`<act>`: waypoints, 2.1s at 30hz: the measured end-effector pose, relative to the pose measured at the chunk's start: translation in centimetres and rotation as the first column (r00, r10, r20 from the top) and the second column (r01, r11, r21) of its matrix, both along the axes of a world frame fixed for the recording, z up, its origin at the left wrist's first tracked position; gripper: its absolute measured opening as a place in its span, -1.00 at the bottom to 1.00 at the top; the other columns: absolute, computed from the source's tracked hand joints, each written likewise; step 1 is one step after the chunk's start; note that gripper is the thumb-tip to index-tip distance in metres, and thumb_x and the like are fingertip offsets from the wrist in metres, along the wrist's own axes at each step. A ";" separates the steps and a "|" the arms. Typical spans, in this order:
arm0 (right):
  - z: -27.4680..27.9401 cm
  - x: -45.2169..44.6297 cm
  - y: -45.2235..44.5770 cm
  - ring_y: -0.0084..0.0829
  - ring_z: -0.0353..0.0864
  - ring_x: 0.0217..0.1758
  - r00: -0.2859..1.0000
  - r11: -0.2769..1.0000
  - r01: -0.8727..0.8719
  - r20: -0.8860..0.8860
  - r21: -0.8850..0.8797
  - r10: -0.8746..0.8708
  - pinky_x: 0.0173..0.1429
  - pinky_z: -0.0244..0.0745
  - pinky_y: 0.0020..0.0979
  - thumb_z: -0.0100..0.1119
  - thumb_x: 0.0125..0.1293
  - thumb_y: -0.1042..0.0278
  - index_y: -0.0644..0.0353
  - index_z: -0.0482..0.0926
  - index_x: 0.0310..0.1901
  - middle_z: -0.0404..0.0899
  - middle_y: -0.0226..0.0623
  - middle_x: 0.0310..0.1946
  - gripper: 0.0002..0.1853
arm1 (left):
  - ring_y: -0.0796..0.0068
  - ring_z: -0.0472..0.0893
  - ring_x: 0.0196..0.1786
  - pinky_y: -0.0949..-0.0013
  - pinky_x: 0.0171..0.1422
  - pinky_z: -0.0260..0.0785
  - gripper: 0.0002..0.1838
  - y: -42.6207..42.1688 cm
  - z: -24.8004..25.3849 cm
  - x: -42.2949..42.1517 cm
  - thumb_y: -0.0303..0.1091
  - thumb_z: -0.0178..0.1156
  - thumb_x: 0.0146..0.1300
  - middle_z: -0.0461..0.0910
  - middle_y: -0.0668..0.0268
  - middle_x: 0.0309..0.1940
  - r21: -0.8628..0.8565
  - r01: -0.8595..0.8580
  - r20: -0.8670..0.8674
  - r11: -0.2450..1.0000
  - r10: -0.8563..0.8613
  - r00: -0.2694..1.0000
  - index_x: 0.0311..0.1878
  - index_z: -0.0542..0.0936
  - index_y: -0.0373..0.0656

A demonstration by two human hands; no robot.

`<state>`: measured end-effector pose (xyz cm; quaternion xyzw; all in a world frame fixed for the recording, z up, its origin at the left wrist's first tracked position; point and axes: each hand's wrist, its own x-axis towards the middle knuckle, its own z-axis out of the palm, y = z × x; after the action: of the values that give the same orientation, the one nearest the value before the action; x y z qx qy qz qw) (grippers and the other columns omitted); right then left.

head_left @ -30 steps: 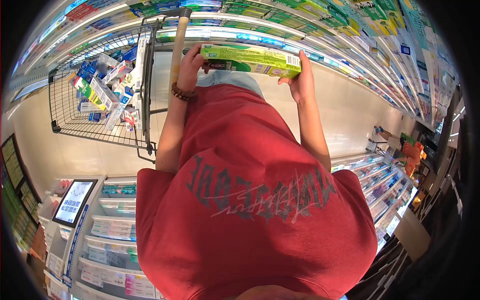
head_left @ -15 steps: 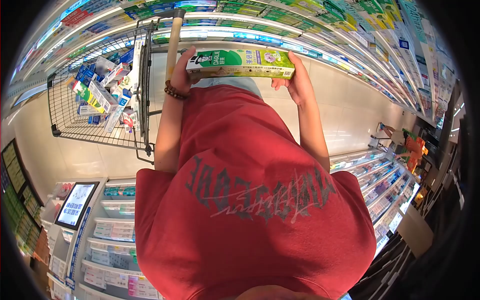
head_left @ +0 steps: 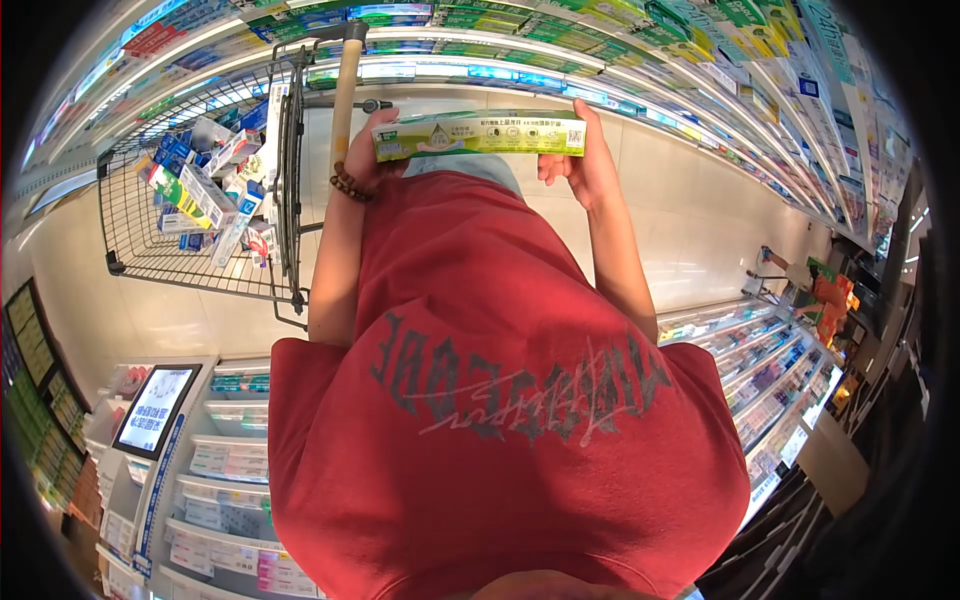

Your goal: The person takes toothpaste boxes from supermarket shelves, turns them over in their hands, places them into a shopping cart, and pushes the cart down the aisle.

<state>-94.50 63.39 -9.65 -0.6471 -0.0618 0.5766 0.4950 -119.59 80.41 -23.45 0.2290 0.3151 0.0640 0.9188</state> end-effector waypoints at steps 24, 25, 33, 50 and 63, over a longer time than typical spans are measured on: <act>1.1 -0.5 1.0 -0.29 0.64 -0.61 0.988 0.994 -0.008 0.157 0.109 -0.009 -0.57 0.53 -0.41 -0.25 0.48 -0.28 0.30 0.53 -0.15 0.63 -0.06 -0.51 -0.33 | 0.35 0.62 -0.40 0.40 -0.52 0.37 -0.49 0.5 -0.9 0.0 0.10 -0.09 0.47 0.68 0.17 -0.21 -0.076 0.046 0.220 0.996 -0.028 0.975 0.07 0.56 -0.16; 1.2 -0.6 1.0 -0.29 0.66 -0.57 0.984 0.991 0.013 0.176 0.133 -0.037 -0.56 0.55 -0.41 -0.26 0.49 -0.27 0.35 0.53 -0.11 0.65 -0.02 -0.46 -0.31 | 0.33 0.64 -0.39 0.41 -0.53 0.39 -0.47 0.6 -0.4 -0.1 0.12 -0.08 0.46 0.69 0.16 -0.20 -0.111 0.097 0.252 0.989 -0.067 0.965 0.06 0.57 -0.19; 1.7 0.1 1.8 -0.13 0.74 -0.31 0.989 0.929 0.082 -0.143 0.360 -0.033 -0.22 0.68 -0.28 -0.42 0.58 -0.18 0.30 0.35 0.19 0.66 0.23 -0.15 -0.37 | 0.46 0.55 0.24 0.38 0.30 0.42 0.04 0.2 0.7 -0.7 -0.06 0.55 0.02 0.50 0.18 0.27 0.205 0.153 0.532 0.967 -0.242 0.812 0.44 0.23 -0.38; 1.3 -1.6 4.4 -0.21 0.74 -0.32 0.996 0.957 -0.072 -0.022 0.282 0.081 -0.22 0.66 -0.34 -0.46 0.60 -0.12 0.32 0.42 0.12 0.69 0.11 -0.20 -0.39 | 0.24 0.42 0.29 0.10 0.26 0.34 -0.20 5.8 2.8 -7.5 0.10 0.31 0.25 0.42 0.28 0.33 -0.415 -0.730 0.653 0.543 0.737 0.177 0.47 0.27 0.04; -3.8 -3.0 16.5 -0.14 0.63 -0.05 0.133 0.781 -0.624 0.989 0.034 0.063 -0.06 0.59 -0.08 0.12 0.40 0.20 0.24 0.44 0.21 0.62 -0.03 0.01 -0.57 | 0.20 0.46 0.27 0.19 0.23 0.40 -0.14 4.8 2.9 -3.2 -0.41 0.36 0.09 0.41 0.05 0.30 0.980 0.046 -0.123 0.191 0.412 0.903 0.50 0.25 -0.03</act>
<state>-97.52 79.89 -13.49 -0.6897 -0.6346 0.1211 0.3270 -122.78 85.26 -20.58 0.7185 0.3927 0.3146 0.4802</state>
